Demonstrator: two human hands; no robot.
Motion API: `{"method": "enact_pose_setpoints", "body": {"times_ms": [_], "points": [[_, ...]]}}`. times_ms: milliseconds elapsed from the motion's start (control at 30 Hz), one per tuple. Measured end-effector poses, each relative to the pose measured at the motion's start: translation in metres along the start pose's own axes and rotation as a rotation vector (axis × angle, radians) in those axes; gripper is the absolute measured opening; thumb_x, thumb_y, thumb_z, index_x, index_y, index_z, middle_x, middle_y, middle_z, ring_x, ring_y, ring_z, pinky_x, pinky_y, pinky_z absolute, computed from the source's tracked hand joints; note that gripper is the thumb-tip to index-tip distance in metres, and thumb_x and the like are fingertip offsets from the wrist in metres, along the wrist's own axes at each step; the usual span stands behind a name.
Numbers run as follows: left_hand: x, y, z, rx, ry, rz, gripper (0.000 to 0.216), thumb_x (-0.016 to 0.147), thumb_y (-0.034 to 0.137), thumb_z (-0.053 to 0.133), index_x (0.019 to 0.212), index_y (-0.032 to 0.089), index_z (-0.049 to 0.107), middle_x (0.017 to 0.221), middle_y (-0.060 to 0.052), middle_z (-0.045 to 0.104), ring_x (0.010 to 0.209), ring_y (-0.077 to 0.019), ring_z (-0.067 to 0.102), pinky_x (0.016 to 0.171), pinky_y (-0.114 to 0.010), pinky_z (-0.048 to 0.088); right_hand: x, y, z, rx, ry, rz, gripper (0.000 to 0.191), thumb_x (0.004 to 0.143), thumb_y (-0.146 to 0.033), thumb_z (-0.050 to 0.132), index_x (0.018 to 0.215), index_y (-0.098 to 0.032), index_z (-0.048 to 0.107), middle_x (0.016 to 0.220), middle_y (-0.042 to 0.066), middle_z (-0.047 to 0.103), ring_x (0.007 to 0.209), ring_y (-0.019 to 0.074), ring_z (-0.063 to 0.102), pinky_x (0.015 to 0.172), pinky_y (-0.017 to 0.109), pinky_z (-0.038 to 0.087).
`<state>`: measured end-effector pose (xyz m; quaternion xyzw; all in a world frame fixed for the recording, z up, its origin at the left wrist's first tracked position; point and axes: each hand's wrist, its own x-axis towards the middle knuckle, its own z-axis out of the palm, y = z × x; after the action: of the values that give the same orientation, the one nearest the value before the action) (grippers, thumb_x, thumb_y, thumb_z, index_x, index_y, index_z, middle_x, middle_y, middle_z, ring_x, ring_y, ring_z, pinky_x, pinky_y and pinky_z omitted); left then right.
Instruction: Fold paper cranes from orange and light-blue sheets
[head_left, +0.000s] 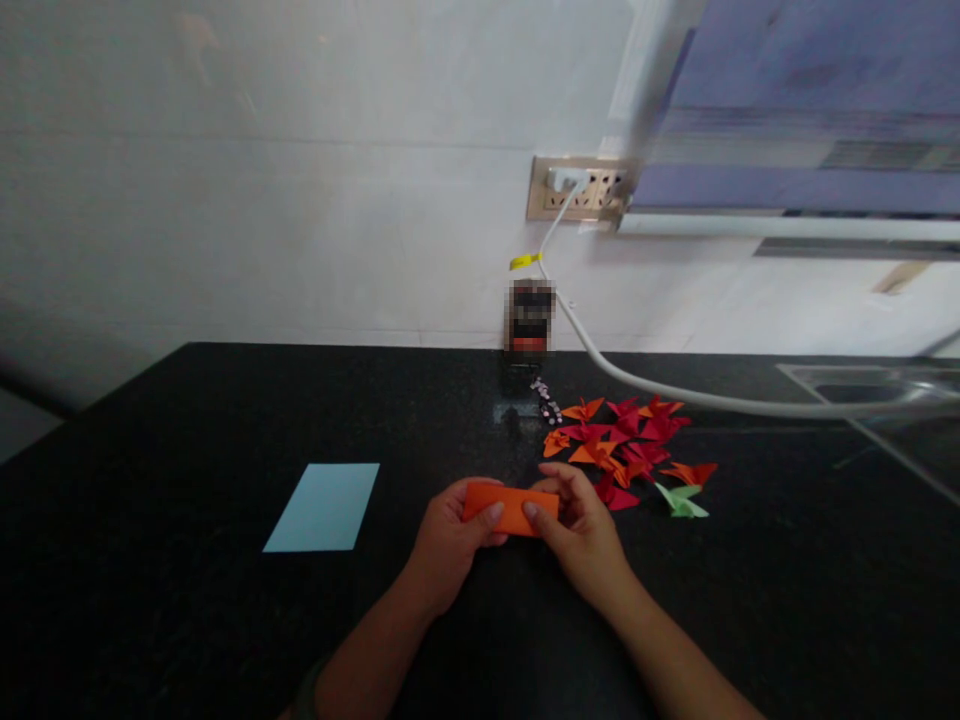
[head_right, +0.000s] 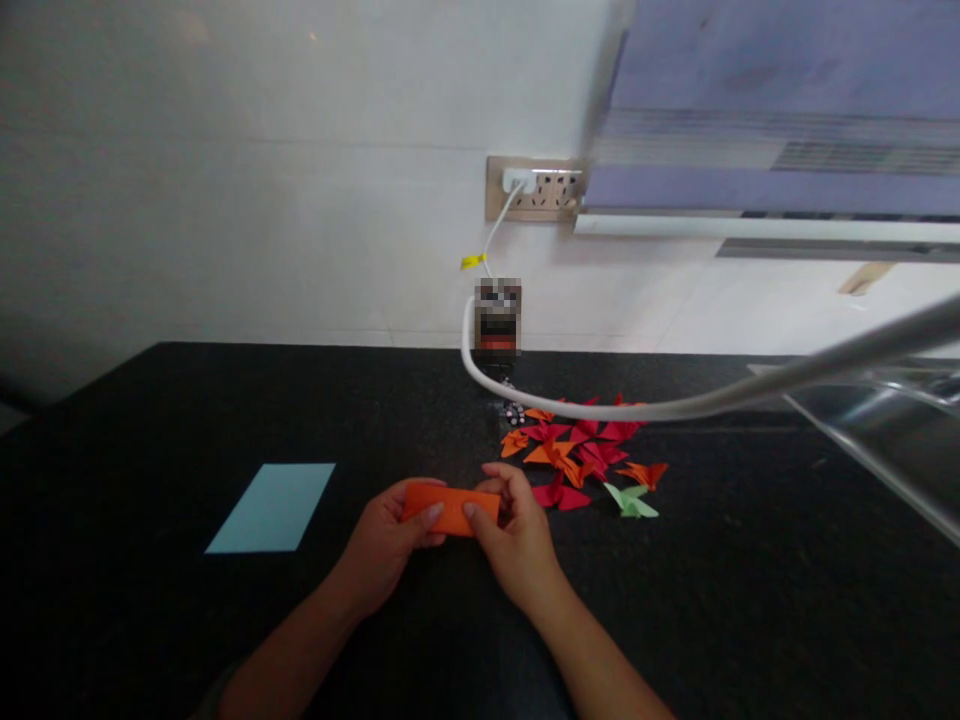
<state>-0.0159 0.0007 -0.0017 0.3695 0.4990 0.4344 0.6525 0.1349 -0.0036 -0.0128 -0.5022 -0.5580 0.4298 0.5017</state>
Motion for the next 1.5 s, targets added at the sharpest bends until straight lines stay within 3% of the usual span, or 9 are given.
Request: {"method": "enact_pose_setpoints", "body": {"times_ms": [167,333,533,667,867,967,1100,1333,1500], "points": [[0.001,0.0,-0.001,0.02,0.014,-0.007,0.028,0.064,0.025,0.064,0.09,0.016,0.056,0.082,-0.002,0.062,0.069,-0.0129,0.058,0.057,-0.022,0.049,0.001,-0.001,-0.005,-0.25,-0.033,-0.127,0.028,0.077,-0.024,0.051,0.104,-0.02,0.056,0.091,0.006,0.059,0.083,0.0169,0.056,0.073,0.03,0.046],[0.001,-0.001,-0.001,0.043,-0.005,0.01,0.027,0.065,0.028,0.063,0.088,0.014,0.057,0.082,-0.004,0.062,0.07,-0.0137,0.059,0.057,-0.022,0.05,0.002,-0.003,-0.008,-0.341,-0.074,-0.253,0.023,0.08,-0.022,0.048,0.097,-0.02,0.063,0.083,0.005,0.061,0.077,0.0152,0.058,0.069,0.028,0.047],[0.0,0.001,0.002,0.091,-0.032,-0.002,0.021,0.066,0.027,0.062,0.081,0.014,0.057,0.074,-0.002,0.061,0.065,-0.012,0.057,0.055,-0.021,0.048,0.001,-0.005,-0.008,-0.391,-0.082,-0.245,0.022,0.079,-0.024,0.048,0.094,-0.02,0.065,0.078,0.005,0.062,0.072,0.0154,0.058,0.065,0.027,0.047],[-0.001,0.0,0.003,0.134,-0.065,0.025,0.034,0.065,0.024,0.062,0.095,0.015,0.052,0.078,-0.002,0.059,0.065,-0.0126,0.057,0.052,-0.022,0.047,-0.001,-0.008,-0.007,-0.466,-0.143,-0.211,0.019,0.08,-0.023,0.048,0.082,-0.019,0.066,0.071,0.004,0.061,0.066,0.0144,0.057,0.062,0.026,0.045],[-0.003,-0.001,0.003,0.068,-0.048,0.008,0.046,0.064,0.026,0.065,0.104,0.017,0.046,0.085,-0.003,0.062,0.068,-0.0128,0.058,0.055,-0.021,0.047,-0.001,-0.013,-0.005,-0.319,-0.024,-0.114,0.02,0.079,-0.025,0.048,0.073,-0.017,0.065,0.068,0.003,0.062,0.063,0.0143,0.056,0.058,0.025,0.044],[-0.005,-0.001,0.004,0.025,-0.092,-0.031,0.039,0.065,0.029,0.064,0.099,0.016,0.053,0.085,-0.004,0.063,0.068,-0.012,0.059,0.056,-0.02,0.045,-0.002,-0.014,-0.003,-0.21,0.058,-0.045,0.02,0.078,-0.028,0.05,0.072,-0.017,0.065,0.068,0.004,0.063,0.061,0.0149,0.057,0.055,0.025,0.044],[-0.007,-0.003,0.007,0.013,-0.133,-0.043,0.027,0.064,0.029,0.065,0.084,0.011,0.062,0.076,-0.004,0.064,0.065,-0.0116,0.057,0.058,-0.021,0.043,-0.006,-0.013,0.002,-0.141,0.027,-0.075,0.018,0.077,-0.027,0.052,0.07,-0.017,0.066,0.067,0.003,0.062,0.061,0.0143,0.056,0.056,0.024,0.045],[-0.005,-0.009,0.01,0.021,-0.008,0.043,0.02,0.065,0.031,0.064,0.065,0.011,0.061,0.059,0.0,0.06,0.054,-0.0091,0.051,0.055,-0.021,0.039,-0.007,-0.011,0.003,-0.128,0.128,-0.089,0.015,0.075,-0.023,0.054,0.066,-0.016,0.065,0.063,0.002,0.058,0.058,0.0126,0.053,0.052,0.023,0.041],[-0.004,-0.01,0.008,0.103,0.063,0.136,0.023,0.072,0.035,0.055,0.065,0.013,0.057,0.058,0.001,0.055,0.055,-0.0102,0.049,0.054,-0.022,0.038,-0.005,-0.01,0.002,-0.088,0.079,-0.016,0.017,0.073,-0.026,0.055,0.062,-0.015,0.062,0.059,0.0,0.053,0.054,0.0111,0.048,0.05,0.022,0.038]]}}
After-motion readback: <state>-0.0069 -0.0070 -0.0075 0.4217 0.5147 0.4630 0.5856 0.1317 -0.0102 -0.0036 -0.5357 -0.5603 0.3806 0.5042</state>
